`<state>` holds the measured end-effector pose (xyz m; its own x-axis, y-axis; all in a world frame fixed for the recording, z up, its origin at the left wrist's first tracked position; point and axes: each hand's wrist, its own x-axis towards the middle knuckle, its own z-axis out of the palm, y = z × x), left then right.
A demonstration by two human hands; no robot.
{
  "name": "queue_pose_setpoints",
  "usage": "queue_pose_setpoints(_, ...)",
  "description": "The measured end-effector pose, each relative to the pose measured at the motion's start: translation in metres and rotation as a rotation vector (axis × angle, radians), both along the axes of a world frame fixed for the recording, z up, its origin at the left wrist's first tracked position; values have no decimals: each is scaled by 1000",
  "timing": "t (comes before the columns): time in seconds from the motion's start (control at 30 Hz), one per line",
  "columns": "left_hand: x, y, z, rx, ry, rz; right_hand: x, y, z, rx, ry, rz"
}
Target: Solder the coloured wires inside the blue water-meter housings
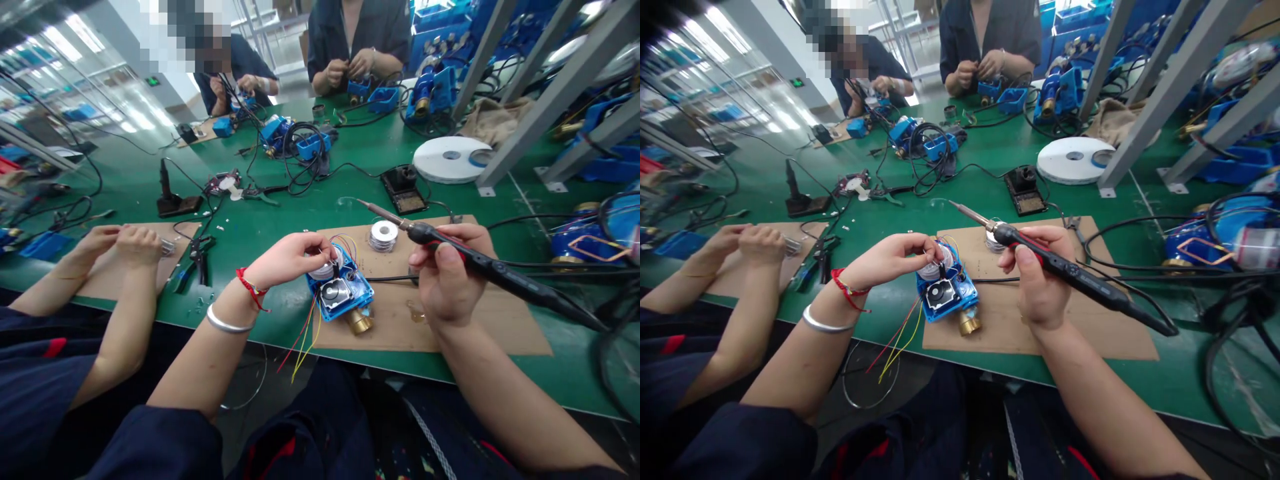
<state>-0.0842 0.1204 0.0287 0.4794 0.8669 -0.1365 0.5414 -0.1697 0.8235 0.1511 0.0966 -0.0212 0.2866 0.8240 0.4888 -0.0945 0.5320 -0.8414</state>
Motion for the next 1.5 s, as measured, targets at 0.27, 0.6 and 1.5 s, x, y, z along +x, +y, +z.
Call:
queue_pose_setpoints(0.27, 7, -2, -1, 82, 54, -9, 10, -4, 9, 37, 52, 13)
queue_pose_setpoints(0.6, 15, -7, 2, 134, 122, 61, 19, -30, -8, -43, -4, 88)
queue_pose_setpoints(1.5, 19, -1, 10, 124, 258, 20, 20, -34, -38, -81, -287, 157)
